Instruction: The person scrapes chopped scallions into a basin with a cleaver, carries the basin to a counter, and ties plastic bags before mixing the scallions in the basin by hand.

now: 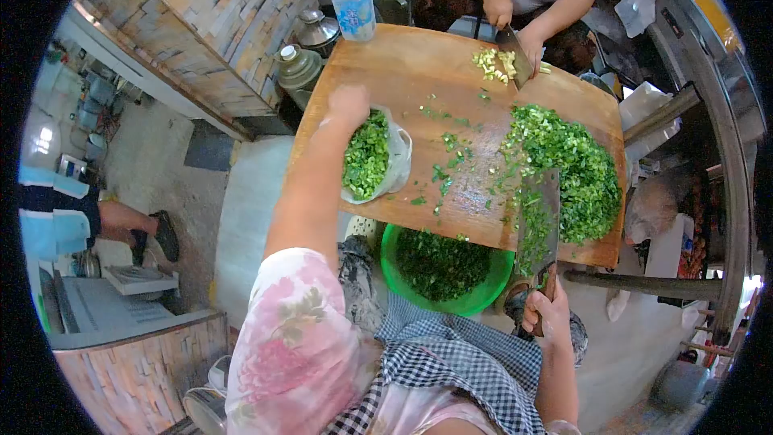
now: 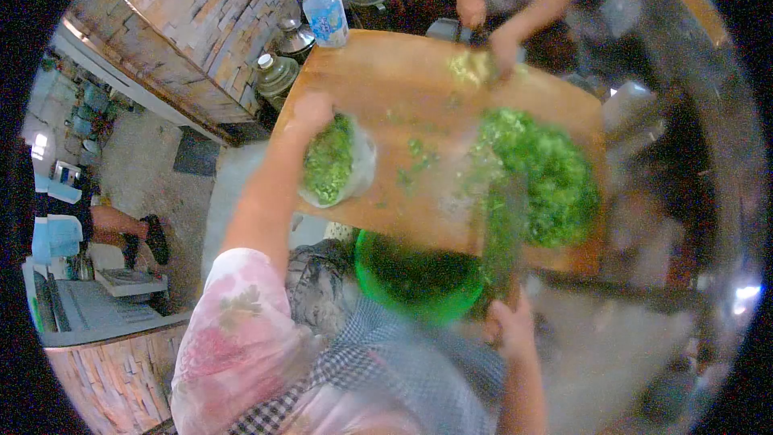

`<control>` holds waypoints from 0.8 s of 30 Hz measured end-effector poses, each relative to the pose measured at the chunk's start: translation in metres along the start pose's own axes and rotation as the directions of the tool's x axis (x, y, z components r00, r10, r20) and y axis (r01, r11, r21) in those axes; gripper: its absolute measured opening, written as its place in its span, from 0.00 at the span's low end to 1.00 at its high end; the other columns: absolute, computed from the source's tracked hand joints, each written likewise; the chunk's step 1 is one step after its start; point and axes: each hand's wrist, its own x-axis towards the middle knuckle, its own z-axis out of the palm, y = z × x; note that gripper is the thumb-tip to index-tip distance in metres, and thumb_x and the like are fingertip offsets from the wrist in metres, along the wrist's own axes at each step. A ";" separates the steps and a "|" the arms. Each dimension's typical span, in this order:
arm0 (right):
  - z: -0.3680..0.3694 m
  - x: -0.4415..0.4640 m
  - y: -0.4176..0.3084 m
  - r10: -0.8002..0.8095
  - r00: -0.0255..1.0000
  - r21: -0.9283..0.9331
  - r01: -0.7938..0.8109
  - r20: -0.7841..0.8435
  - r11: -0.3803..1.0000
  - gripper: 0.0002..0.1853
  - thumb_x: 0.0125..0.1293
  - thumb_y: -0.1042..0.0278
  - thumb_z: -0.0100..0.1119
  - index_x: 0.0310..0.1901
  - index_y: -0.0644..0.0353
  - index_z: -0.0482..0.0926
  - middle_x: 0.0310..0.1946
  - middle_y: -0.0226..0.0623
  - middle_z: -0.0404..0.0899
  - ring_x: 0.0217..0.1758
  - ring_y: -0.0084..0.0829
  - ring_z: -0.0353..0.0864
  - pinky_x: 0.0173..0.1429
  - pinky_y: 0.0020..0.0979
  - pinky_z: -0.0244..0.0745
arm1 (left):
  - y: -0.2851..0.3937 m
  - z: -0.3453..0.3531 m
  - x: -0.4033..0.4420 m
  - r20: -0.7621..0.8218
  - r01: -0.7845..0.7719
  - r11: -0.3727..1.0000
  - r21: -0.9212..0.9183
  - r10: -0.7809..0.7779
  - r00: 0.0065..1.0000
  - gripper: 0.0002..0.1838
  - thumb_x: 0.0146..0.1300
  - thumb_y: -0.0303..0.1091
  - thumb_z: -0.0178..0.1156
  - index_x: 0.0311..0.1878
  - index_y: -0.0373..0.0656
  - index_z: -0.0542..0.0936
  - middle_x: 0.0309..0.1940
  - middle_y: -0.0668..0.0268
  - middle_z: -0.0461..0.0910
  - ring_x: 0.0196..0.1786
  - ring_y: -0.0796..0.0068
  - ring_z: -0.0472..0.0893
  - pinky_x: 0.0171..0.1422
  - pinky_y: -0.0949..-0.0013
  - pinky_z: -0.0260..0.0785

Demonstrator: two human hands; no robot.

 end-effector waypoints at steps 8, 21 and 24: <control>0.015 0.024 -0.004 -0.012 0.999 -0.047 0.010 -0.034 0.999 0.24 0.56 0.63 0.61 0.50 0.55 0.59 0.18 0.28 0.62 0.13 0.20 0.61 0.13 0.22 0.56 | -0.018 -0.017 -0.028 -0.401 -0.203 0.966 -0.158 0.125 0.908 0.12 0.50 0.33 0.59 0.39 0.48 0.81 0.37 0.55 0.77 0.44 0.54 0.74 0.51 0.59 0.67; -0.040 0.004 -0.004 -0.132 0.979 0.032 0.138 -0.155 0.990 0.14 0.60 0.72 0.53 0.44 0.58 0.60 0.19 0.28 0.63 0.14 0.20 0.61 0.16 0.24 0.60 | 0.175 0.027 -0.094 -0.442 -0.568 0.601 -0.563 0.362 0.821 0.12 0.53 0.35 0.60 0.41 0.44 0.78 0.36 0.54 0.75 0.44 0.56 0.73 0.49 0.60 0.65; -0.065 0.012 -0.023 -0.205 0.946 -0.064 0.195 -0.252 0.979 0.13 0.60 0.72 0.52 0.43 0.58 0.61 0.18 0.28 0.63 0.13 0.20 0.61 0.16 0.24 0.61 | 0.244 0.040 -0.083 -0.447 -0.591 0.589 -0.551 0.389 0.805 0.18 0.54 0.41 0.61 0.46 0.45 0.77 0.41 0.52 0.74 0.47 0.54 0.71 0.53 0.58 0.64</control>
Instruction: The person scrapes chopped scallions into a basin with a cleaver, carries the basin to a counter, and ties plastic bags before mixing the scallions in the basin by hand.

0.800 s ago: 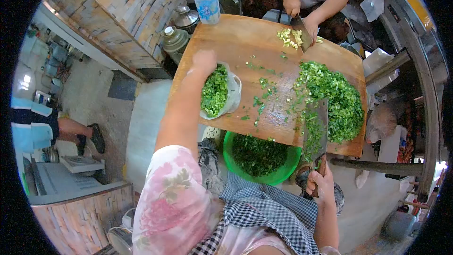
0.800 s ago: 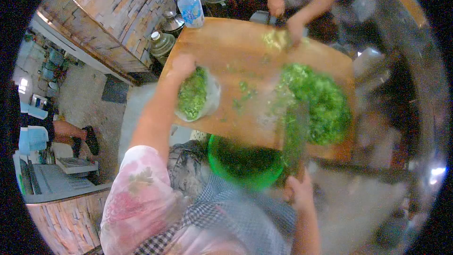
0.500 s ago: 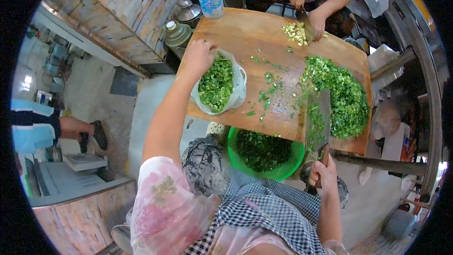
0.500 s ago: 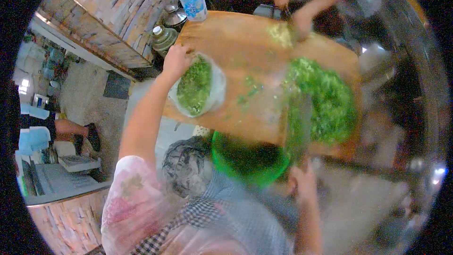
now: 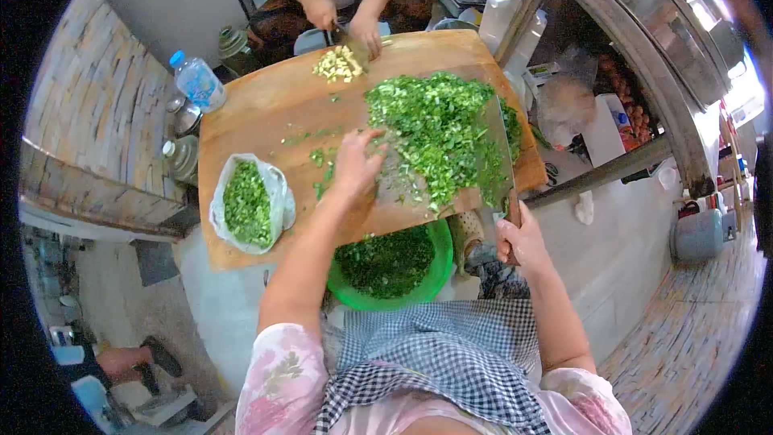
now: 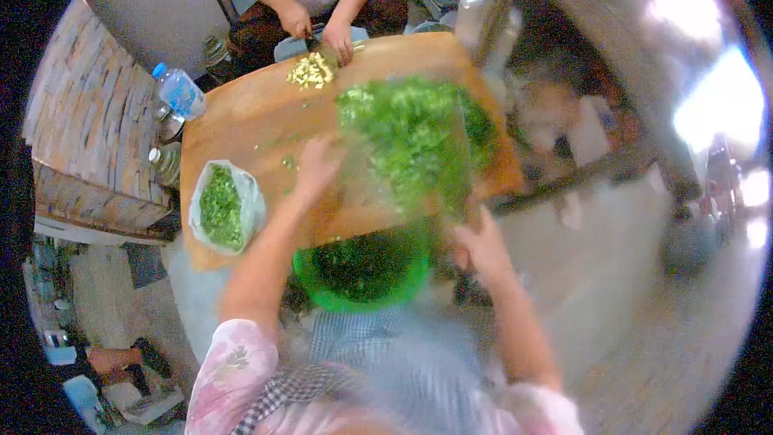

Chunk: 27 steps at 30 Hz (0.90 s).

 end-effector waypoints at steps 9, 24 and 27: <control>-0.036 0.108 -0.034 -0.061 0.990 -0.366 0.103 0.123 0.925 0.30 0.57 0.72 0.52 0.62 0.60 0.55 0.17 0.29 0.66 0.12 0.20 0.63 0.15 0.26 0.58 | 0.034 0.130 0.076 -0.167 0.328 0.945 0.005 -0.323 0.932 0.44 0.47 0.66 0.56 0.62 0.45 0.64 0.60 0.46 0.61 0.64 0.50 0.58 0.65 0.52 0.50; 0.022 0.078 0.001 0.191 0.953 0.140 -0.228 0.234 0.964 0.23 0.57 0.76 0.50 0.54 0.52 0.57 0.18 0.27 0.63 0.13 0.20 0.60 0.14 0.24 0.59 | 0.072 0.144 0.078 -0.288 0.238 0.962 -0.132 -0.267 0.919 0.23 0.42 0.47 0.66 0.41 0.44 0.78 0.48 0.56 0.71 0.50 0.53 0.69 0.54 0.58 0.63; 0.035 0.055 -0.003 0.132 0.971 0.117 -0.157 0.199 0.981 0.22 0.58 0.78 0.47 0.53 0.53 0.55 0.17 0.27 0.60 0.13 0.19 0.58 0.14 0.24 0.58 | 0.087 0.117 0.070 -0.330 0.213 0.967 -0.140 -0.248 0.911 0.22 0.43 0.46 0.66 0.41 0.45 0.78 0.48 0.57 0.71 0.51 0.54 0.68 0.55 0.59 0.62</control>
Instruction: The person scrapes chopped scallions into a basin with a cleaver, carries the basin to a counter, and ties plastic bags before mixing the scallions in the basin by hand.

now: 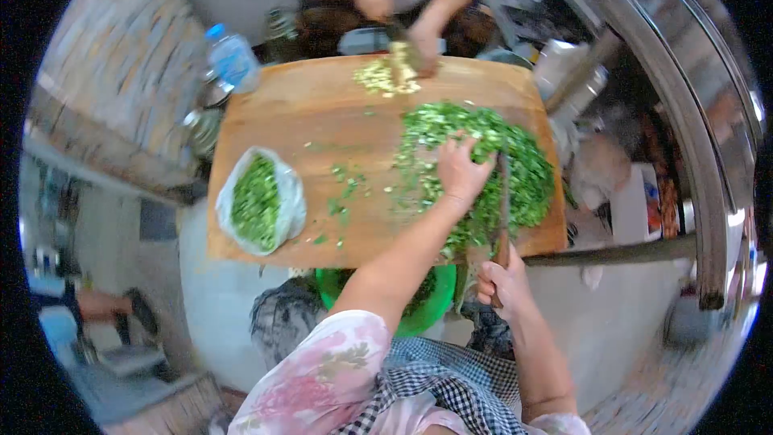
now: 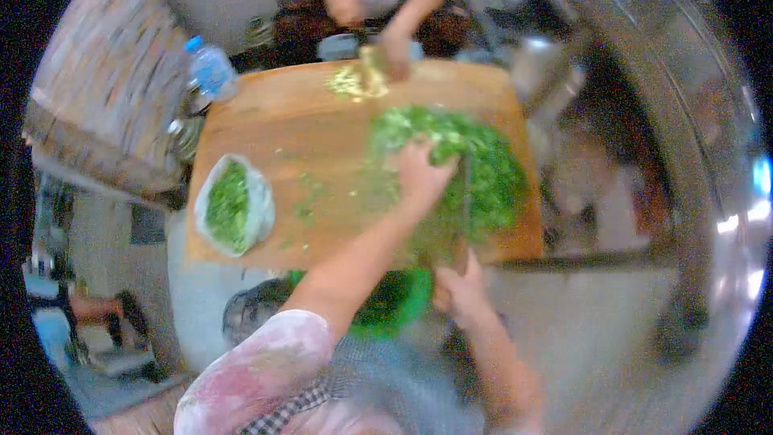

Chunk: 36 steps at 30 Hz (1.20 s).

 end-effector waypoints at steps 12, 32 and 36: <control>0.137 -0.049 0.014 0.050 0.947 -0.071 -0.028 0.317 0.997 0.19 0.58 0.78 0.49 0.49 0.54 0.56 0.18 0.28 0.61 0.13 0.20 0.60 0.14 0.24 0.59 | -0.063 -0.193 0.016 -0.318 0.057 0.991 0.122 -0.015 0.948 0.20 0.41 0.43 0.67 0.37 0.44 0.79 0.47 0.57 0.72 0.50 0.54 0.69 0.54 0.58 0.63; 0.258 -0.032 0.038 0.276 0.878 -0.231 -0.197 0.391 0.953 0.15 0.60 0.78 0.47 0.47 0.55 0.59 0.21 0.30 0.63 0.15 0.21 0.62 0.15 0.26 0.61 | -0.204 -0.346 -0.014 -0.015 0.181 0.794 0.580 -0.212 0.977 0.26 0.40 0.37 0.68 0.47 0.49 0.75 0.58 0.64 0.65 0.62 0.56 0.60 0.61 0.48 0.56; 0.249 -0.027 0.037 0.249 0.874 -0.223 -0.167 0.418 0.961 0.16 0.60 0.77 0.47 0.49 0.54 0.59 0.21 0.30 0.64 0.15 0.21 0.63 0.15 0.26 0.61 | -0.202 -0.352 -0.014 0.012 0.160 0.738 0.656 -0.222 0.975 0.22 0.44 0.33 0.64 0.47 0.46 0.75 0.60 0.61 0.62 0.63 0.52 0.59 0.61 0.47 0.56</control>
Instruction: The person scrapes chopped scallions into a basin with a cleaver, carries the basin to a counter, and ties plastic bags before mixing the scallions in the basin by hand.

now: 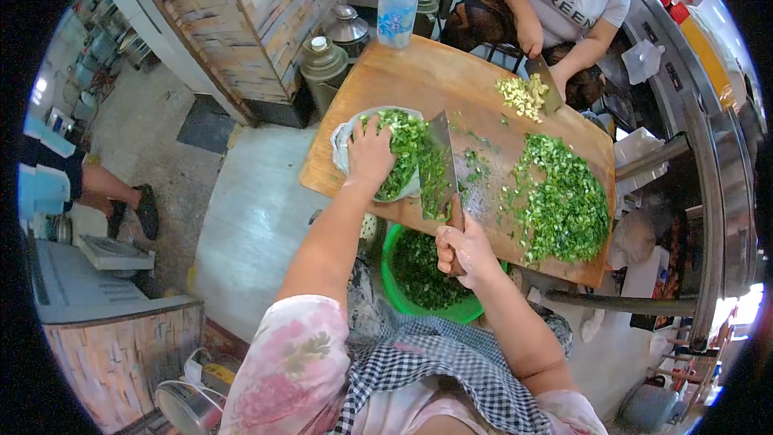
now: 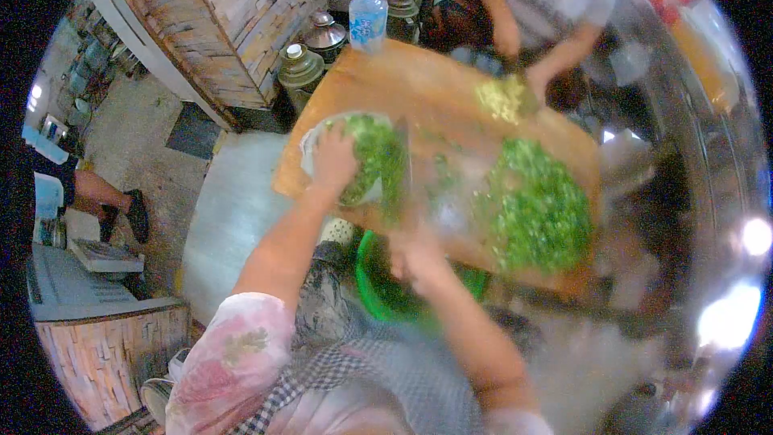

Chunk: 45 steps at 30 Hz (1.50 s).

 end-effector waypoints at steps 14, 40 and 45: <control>-0.059 -0.088 0.004 -0.161 0.987 0.177 0.157 0.010 0.972 0.17 0.61 0.71 0.54 0.47 0.54 0.57 0.20 0.30 0.63 0.14 0.20 0.61 0.15 0.24 0.58 | 0.012 -0.035 0.037 0.499 0.025 1.000 -0.013 -0.015 0.867 0.34 0.48 0.46 0.62 0.61 0.53 0.66 0.67 0.52 0.51 0.66 0.47 0.55 0.66 0.49 0.53; -0.388 -0.086 0.101 -0.588 0.470 -0.640 0.062 -0.659 0.766 0.19 0.57 0.73 0.52 0.51 0.62 0.62 0.20 0.30 0.67 0.15 0.21 0.66 0.18 0.26 0.63 | 0.312 0.153 -0.076 0.150 -0.248 0.847 -0.471 0.354 0.923 0.36 0.62 0.54 0.45 0.63 0.33 0.57 0.63 0.45 0.56 0.68 0.51 0.52 0.71 0.53 0.37; -0.312 -0.072 0.060 -0.350 0.633 -0.391 0.081 -0.691 0.917 0.25 0.57 0.74 0.52 0.57 0.61 0.59 0.22 0.31 0.69 0.17 0.20 0.67 0.19 0.24 0.64 | 0.349 0.168 -0.050 0.087 -0.396 0.776 -0.491 0.495 0.864 0.35 0.60 0.55 0.47 0.64 0.42 0.59 0.63 0.47 0.58 0.67 0.50 0.54 0.70 0.52 0.41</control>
